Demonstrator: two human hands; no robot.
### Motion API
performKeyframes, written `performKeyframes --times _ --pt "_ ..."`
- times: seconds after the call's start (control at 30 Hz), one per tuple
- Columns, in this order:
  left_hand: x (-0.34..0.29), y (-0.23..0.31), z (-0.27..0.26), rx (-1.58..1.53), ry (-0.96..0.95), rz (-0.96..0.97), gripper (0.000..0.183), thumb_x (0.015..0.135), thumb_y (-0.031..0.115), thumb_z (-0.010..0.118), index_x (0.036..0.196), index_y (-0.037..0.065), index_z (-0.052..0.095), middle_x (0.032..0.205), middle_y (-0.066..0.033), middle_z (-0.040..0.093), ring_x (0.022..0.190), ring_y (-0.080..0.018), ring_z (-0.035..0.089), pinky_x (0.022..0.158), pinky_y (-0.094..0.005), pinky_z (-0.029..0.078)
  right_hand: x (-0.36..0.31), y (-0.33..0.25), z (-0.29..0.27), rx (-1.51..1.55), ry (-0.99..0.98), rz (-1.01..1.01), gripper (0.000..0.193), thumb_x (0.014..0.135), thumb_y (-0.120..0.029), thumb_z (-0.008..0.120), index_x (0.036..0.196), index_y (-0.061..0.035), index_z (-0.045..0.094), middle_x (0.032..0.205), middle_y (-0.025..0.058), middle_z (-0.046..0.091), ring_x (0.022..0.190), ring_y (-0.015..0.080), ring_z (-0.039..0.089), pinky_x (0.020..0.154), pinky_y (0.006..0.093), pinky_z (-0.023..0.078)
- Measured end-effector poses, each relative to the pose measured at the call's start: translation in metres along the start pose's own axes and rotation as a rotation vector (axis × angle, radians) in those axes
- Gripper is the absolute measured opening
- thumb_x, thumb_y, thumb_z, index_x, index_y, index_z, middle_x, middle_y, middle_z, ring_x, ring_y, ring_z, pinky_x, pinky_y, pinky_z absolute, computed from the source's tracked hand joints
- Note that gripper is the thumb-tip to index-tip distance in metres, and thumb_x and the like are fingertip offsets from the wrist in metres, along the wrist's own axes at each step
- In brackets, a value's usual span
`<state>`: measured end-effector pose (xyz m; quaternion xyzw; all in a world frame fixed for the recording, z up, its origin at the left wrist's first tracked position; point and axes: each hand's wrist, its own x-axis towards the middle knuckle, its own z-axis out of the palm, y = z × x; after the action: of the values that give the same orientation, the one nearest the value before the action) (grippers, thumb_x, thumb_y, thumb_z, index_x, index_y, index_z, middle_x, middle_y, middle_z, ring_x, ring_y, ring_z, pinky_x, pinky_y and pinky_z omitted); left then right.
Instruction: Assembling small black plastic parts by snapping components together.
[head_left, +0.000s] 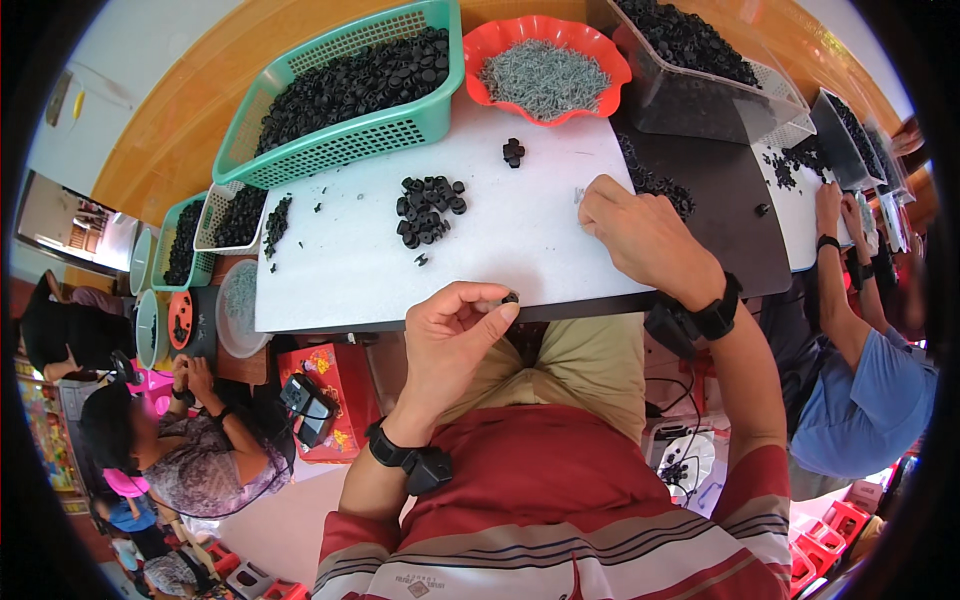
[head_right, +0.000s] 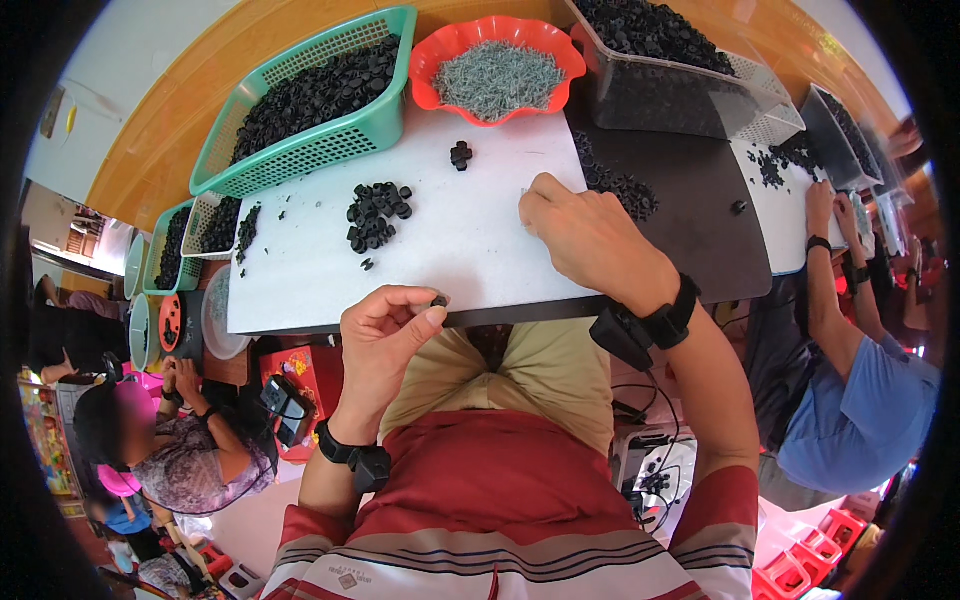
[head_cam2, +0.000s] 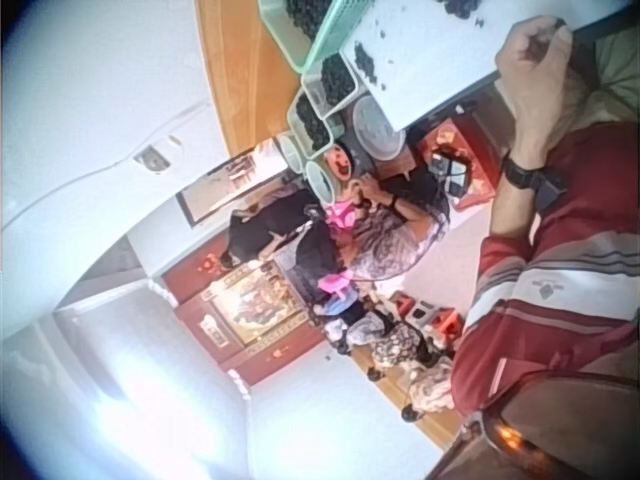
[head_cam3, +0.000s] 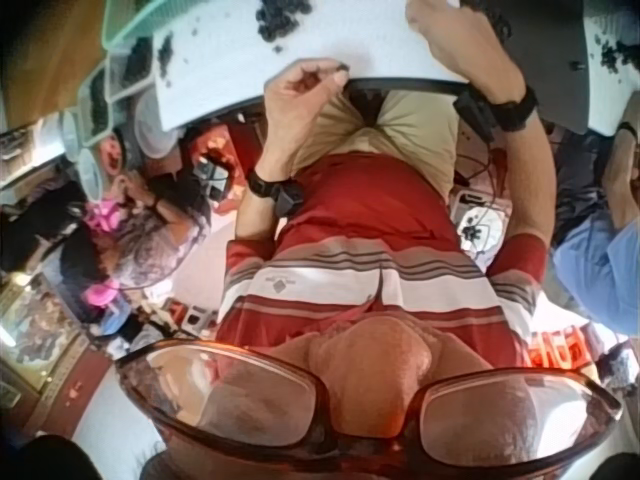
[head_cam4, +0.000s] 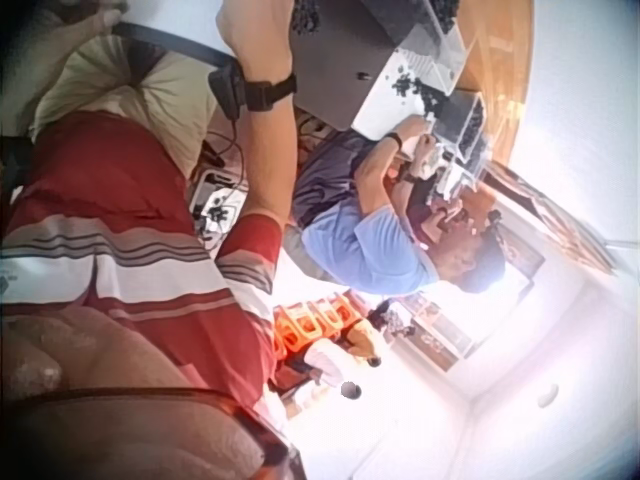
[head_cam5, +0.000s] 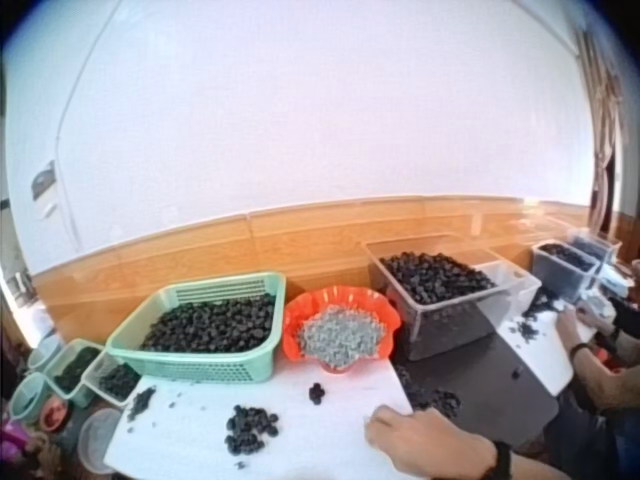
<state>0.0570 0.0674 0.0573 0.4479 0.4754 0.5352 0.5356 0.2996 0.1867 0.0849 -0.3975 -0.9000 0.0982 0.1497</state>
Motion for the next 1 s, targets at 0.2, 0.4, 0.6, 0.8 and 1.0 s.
performKeyframes --times 0.2,0.4,0.6,0.8,1.0 --pt "-0.001 -0.001 0.002 -0.022 -0.004 -0.003 0.017 0.090 -0.001 0.075 0.106 -0.001 0.071 0.099 -0.0059 0.074 0.084 -0.0063 0.063 0.074 -0.0208 0.052 -0.004 0.004 0.004 0.057 0.035 -0.015 0.008 0.087 0.000 0.055 0.093 -0.0036 0.059 0.093 0.0124 0.062 0.079 0.0376 0.064 0.067 0.0468 0.050" --pt "-0.003 0.000 0.003 -0.032 -0.011 -0.012 0.017 0.090 -0.002 0.074 0.107 -0.001 0.071 0.097 -0.0046 0.073 0.083 -0.0062 0.063 0.074 -0.0202 0.051 -0.007 0.008 0.009 0.137 0.075 0.034 0.005 0.092 -0.007 0.058 0.096 -0.0050 0.060 0.095 0.0131 0.066 0.082 0.0382 0.065 0.070 0.0475 0.051" --pt "-0.006 -0.001 0.004 -0.045 -0.014 0.002 0.017 0.090 -0.002 0.074 0.107 -0.001 0.071 0.095 -0.0032 0.072 0.082 -0.0058 0.063 0.073 -0.0197 0.051 -0.011 0.010 0.014 0.180 0.131 0.027 0.011 0.094 -0.011 0.061 0.102 -0.0051 0.065 0.099 0.0138 0.068 0.086 0.0381 0.066 0.073 0.0462 0.052" --pt "-0.008 0.003 0.006 -0.023 -0.024 -0.002 0.017 0.091 -0.003 0.072 0.107 -0.001 0.070 0.092 -0.0023 0.071 0.081 -0.0062 0.062 0.073 -0.0205 0.051 -0.015 0.008 0.018 0.177 0.200 0.016 0.016 0.095 -0.011 0.061 0.108 -0.0051 0.067 0.101 0.0132 0.066 0.085 0.0372 0.066 0.073 0.0450 0.053" --pt "-0.010 0.003 0.007 0.007 -0.009 0.022 0.016 0.091 -0.002 0.073 0.107 -0.001 0.071 0.090 -0.0010 0.070 0.079 -0.0053 0.061 0.072 -0.0199 0.050 -0.020 0.005 0.019 0.171 0.213 0.043 0.016 0.097 -0.011 0.059 0.110 -0.0064 0.066 0.099 0.0131 0.061 0.083 0.0375 0.065 0.072 0.0456 0.052"
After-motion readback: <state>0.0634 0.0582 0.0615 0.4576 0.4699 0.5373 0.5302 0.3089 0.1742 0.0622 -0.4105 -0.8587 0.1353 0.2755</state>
